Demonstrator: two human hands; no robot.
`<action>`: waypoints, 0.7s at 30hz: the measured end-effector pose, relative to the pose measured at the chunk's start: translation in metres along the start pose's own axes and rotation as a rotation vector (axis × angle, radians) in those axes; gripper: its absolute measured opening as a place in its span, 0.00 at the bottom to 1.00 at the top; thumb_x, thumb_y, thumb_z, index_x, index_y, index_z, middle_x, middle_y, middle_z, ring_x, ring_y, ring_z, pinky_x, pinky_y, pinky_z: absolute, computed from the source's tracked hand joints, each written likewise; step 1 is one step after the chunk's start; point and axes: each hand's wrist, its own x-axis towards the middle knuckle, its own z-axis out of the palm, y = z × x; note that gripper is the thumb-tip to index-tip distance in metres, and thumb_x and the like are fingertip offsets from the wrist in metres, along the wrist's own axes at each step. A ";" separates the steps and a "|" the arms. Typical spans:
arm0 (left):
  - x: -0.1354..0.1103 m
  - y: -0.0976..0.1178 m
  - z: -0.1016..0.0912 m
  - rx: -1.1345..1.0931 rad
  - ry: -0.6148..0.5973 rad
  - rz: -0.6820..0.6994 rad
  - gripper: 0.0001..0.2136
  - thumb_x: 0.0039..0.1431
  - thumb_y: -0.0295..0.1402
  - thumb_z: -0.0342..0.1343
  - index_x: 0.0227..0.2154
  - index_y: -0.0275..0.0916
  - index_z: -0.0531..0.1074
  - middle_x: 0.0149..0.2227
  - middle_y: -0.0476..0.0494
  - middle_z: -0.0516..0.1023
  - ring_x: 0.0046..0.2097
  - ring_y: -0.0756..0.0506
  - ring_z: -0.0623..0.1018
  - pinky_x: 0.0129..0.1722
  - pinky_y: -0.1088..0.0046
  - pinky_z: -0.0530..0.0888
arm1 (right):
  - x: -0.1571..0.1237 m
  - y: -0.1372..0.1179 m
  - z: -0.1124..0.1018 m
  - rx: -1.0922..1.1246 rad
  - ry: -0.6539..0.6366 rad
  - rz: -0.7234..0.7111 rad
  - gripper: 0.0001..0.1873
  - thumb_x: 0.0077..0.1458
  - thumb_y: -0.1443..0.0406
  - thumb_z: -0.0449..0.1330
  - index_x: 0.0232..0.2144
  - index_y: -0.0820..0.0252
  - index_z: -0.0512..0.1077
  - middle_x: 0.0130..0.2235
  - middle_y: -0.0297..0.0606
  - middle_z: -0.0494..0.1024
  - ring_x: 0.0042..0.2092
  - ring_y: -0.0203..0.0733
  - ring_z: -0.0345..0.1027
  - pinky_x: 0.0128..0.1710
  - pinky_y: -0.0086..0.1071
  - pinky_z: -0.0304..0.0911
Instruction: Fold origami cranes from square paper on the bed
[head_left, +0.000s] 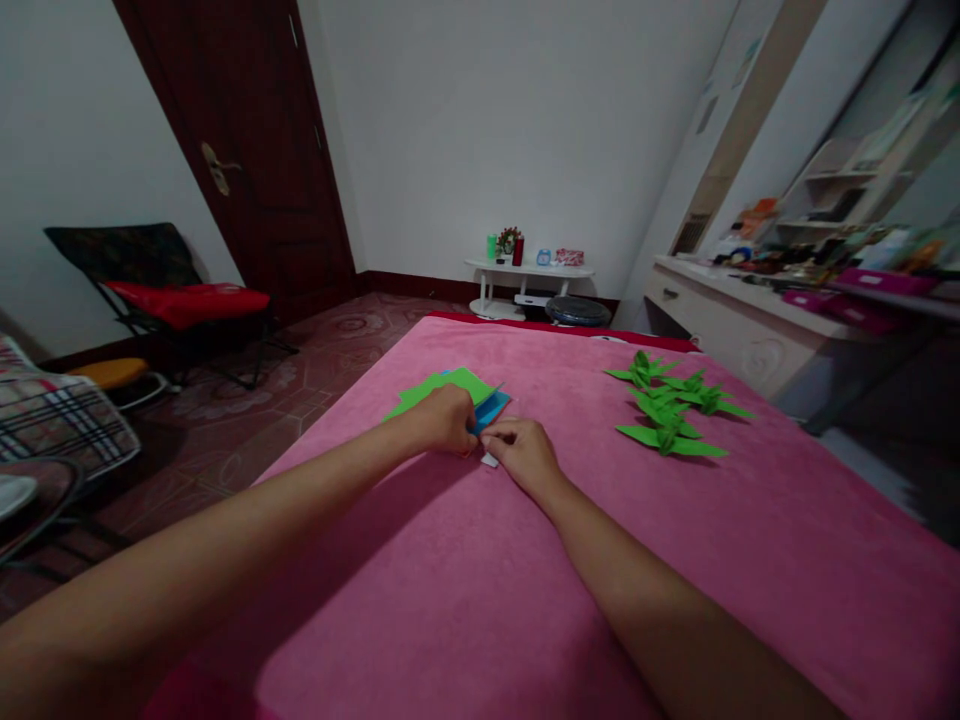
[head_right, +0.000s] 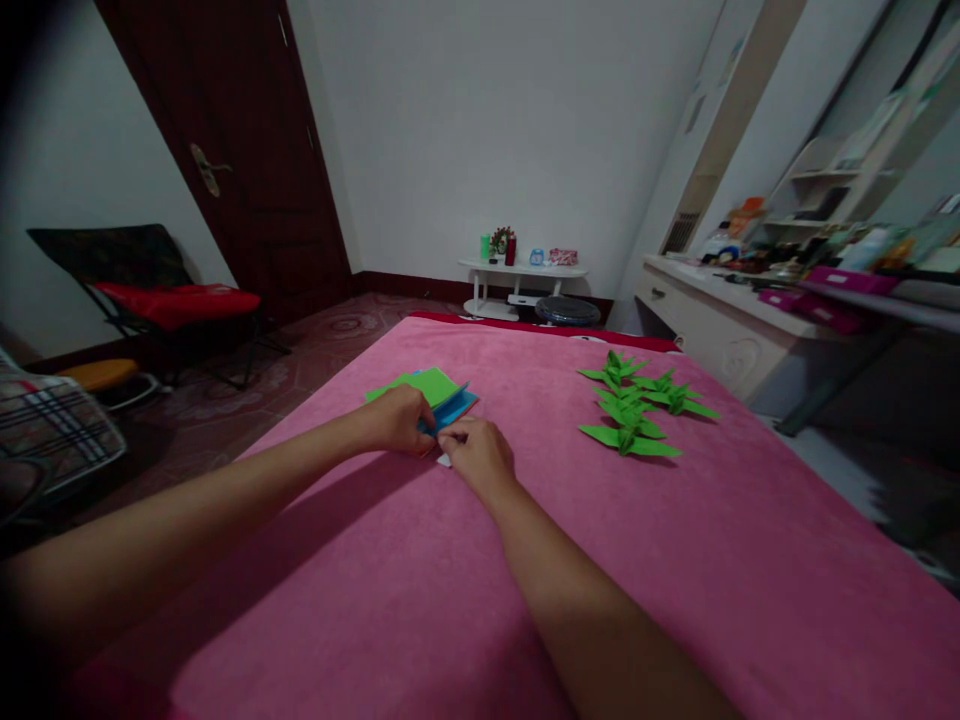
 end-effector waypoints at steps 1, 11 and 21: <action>0.000 0.000 0.000 -0.007 0.000 -0.001 0.11 0.42 0.37 0.54 0.22 0.37 0.79 0.13 0.52 0.65 0.19 0.53 0.61 0.20 0.75 0.53 | 0.000 0.000 0.001 0.010 0.005 -0.002 0.09 0.48 0.67 0.56 0.25 0.55 0.77 0.28 0.32 0.76 0.30 0.36 0.67 0.30 0.26 0.60; -0.002 0.002 -0.010 -0.072 -0.066 -0.052 0.13 0.43 0.35 0.50 0.22 0.34 0.79 0.14 0.50 0.66 0.19 0.53 0.60 0.20 0.76 0.54 | 0.001 -0.008 -0.003 -0.326 -0.048 -0.166 0.09 0.52 0.66 0.57 0.32 0.51 0.77 0.36 0.34 0.75 0.36 0.37 0.68 0.32 0.27 0.59; -0.003 -0.003 -0.012 -0.130 -0.099 -0.059 0.12 0.43 0.34 0.51 0.25 0.35 0.79 0.17 0.50 0.69 0.20 0.53 0.62 0.20 0.77 0.55 | 0.004 -0.018 -0.005 -0.743 -0.243 -0.354 0.12 0.57 0.66 0.51 0.39 0.56 0.74 0.39 0.42 0.73 0.32 0.40 0.67 0.29 0.30 0.56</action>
